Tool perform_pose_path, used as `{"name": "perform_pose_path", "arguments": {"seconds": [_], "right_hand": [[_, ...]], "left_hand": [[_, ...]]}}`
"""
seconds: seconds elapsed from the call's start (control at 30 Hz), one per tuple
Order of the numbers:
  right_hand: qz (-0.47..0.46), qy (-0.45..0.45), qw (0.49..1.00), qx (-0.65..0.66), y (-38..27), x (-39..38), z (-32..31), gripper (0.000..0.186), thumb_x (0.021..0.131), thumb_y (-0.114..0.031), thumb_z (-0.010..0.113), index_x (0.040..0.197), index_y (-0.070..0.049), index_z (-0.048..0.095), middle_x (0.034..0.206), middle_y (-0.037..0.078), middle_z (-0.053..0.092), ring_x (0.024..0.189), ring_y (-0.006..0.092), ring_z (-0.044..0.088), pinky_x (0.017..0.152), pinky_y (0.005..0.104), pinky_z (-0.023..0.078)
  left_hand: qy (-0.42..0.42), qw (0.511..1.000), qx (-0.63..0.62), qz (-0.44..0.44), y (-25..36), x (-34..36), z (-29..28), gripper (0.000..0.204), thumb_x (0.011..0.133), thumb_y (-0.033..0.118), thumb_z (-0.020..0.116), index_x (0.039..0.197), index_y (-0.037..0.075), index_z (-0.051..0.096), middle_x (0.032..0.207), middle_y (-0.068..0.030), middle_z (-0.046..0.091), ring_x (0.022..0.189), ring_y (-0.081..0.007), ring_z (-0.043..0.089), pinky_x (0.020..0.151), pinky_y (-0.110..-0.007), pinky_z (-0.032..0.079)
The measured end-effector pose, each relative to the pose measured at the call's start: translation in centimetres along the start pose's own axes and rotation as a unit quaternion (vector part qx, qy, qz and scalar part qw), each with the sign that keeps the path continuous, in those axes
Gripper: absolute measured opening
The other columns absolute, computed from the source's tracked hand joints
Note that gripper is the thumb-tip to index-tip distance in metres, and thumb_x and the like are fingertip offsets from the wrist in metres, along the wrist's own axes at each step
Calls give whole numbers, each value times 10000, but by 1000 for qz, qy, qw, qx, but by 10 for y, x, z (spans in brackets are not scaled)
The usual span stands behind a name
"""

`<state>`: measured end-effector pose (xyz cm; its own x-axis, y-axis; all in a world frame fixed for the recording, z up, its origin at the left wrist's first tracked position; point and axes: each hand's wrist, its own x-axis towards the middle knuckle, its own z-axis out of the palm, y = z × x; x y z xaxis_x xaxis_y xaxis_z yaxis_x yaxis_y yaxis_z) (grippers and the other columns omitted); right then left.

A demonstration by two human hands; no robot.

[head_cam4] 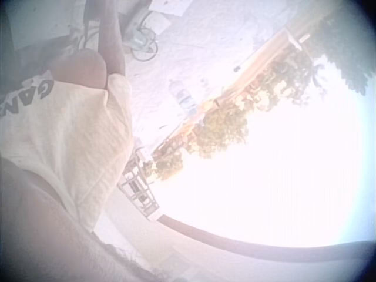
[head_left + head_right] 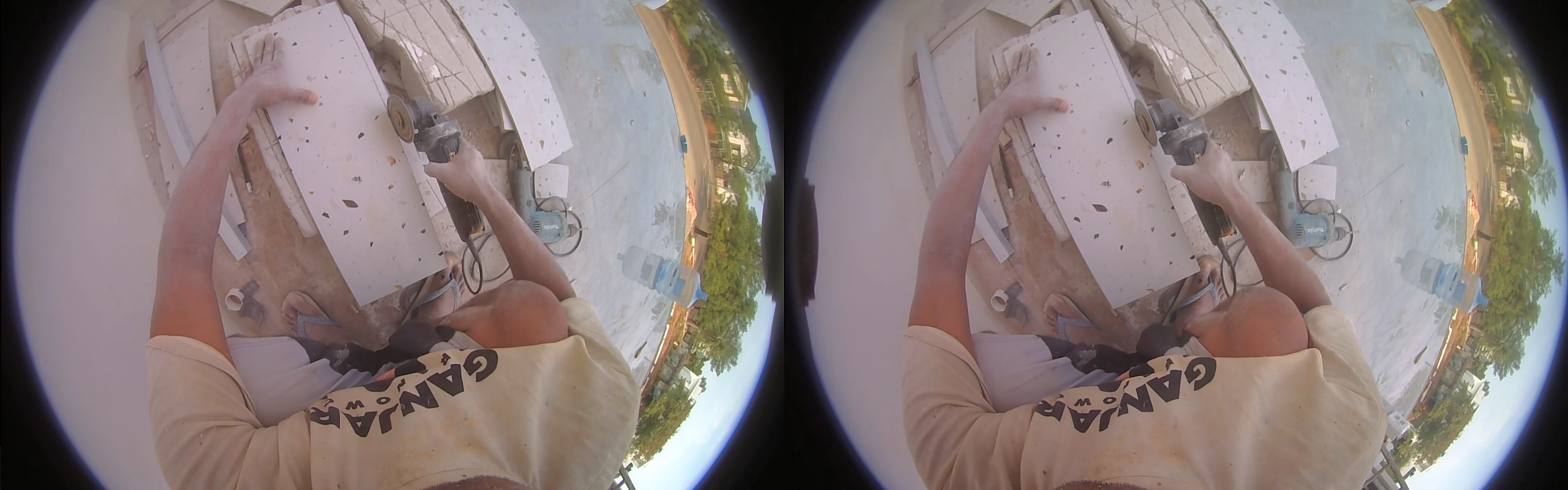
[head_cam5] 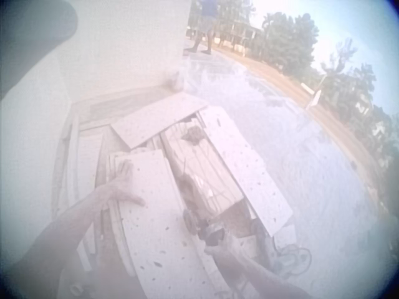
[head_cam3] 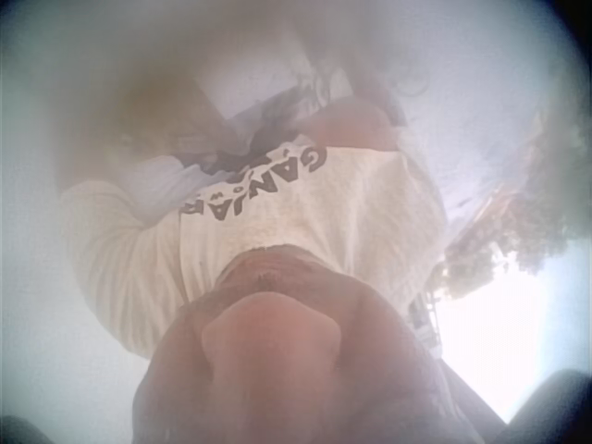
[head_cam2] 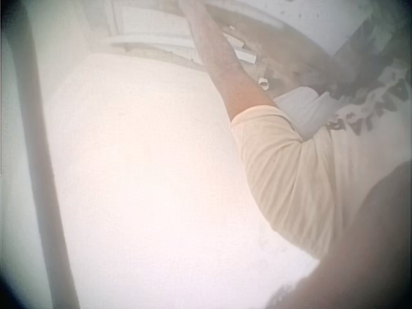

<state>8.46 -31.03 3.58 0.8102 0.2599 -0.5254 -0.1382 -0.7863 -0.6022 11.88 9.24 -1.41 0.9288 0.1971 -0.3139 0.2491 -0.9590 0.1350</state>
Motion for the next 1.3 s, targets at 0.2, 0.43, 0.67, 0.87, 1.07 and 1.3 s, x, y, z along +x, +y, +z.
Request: {"name": "perform_pose_path", "arguments": {"seconds": [0.2, 0.43, 0.67, 0.87, 1.07, 1.3], "right_hand": [[-20, 29, 999, -6, 0, 8, 5, 643, 682, -283, 762, 1180, 96, 615, 970, 216, 729, 942, 301, 725, 874, 397, 558], [36, 3, 999, -3, -8, 17, -4, 611, 685, -275, 770, 1163, 75, 619, 998, 206, 721, 934, 286, 718, 849, 392, 562], [5, -5, 1000, -7, -1, 15, -1, 649, 686, -285, 765, 1184, 99, 607, 1011, 231, 725, 973, 312, 720, 876, 401, 559], [22, 7, 1000, 4, 2, 21, 1, 601, 675, -271, 776, 1155, 58, 627, 991, 191, 725, 938, 283, 716, 862, 390, 556], [27, -1, 1000, -6, -6, 27, -1, 619, 671, -282, 774, 1152, 78, 623, 985, 212, 724, 955, 311, 715, 880, 400, 556], [8, 18, 1000, -18, -5, 35, 3, 642, 671, -302, 771, 1146, 104, 621, 1008, 240, 722, 983, 345, 714, 906, 405, 553]], "left_hand": [[4, 1000, -7, -1, -6, 8, 4, 1543, 559, 698, 858, 1611, -30, -3, 1699, -217, -63, 1573, -359, -99, 1281, -467, 66], [-15, 1000, -6, 4, -1, 18, 5, 1533, 563, 702, 855, 1611, -35, 13, 1697, -223, -60, 1573, -357, -103, 1282, -456, 64], [-17, 1000, -9, 4, -5, 20, 3, 1537, 560, 697, 857, 1612, -31, 5, 1700, -211, -73, 1573, -347, -112, 1283, -457, 63], [-27, 1000, -9, -2, 2, 20, -4, 1539, 557, 696, 857, 1612, -29, 2, 1699, -211, -76, 1572, -343, -118, 1284, -450, 61], [-18, 1000, -15, 3, -3, 24, -1, 1539, 560, 696, 859, 1608, -42, 8, 1696, -225, -67, 1572, -349, -115, 1285, -442, 63], [-14, 1000, -6, 6, -6, 29, 2, 1548, 554, 704, 856, 1606, -48, 4, 1695, -229, -65, 1573, -351, -108, 1285, -440, 64]]}}
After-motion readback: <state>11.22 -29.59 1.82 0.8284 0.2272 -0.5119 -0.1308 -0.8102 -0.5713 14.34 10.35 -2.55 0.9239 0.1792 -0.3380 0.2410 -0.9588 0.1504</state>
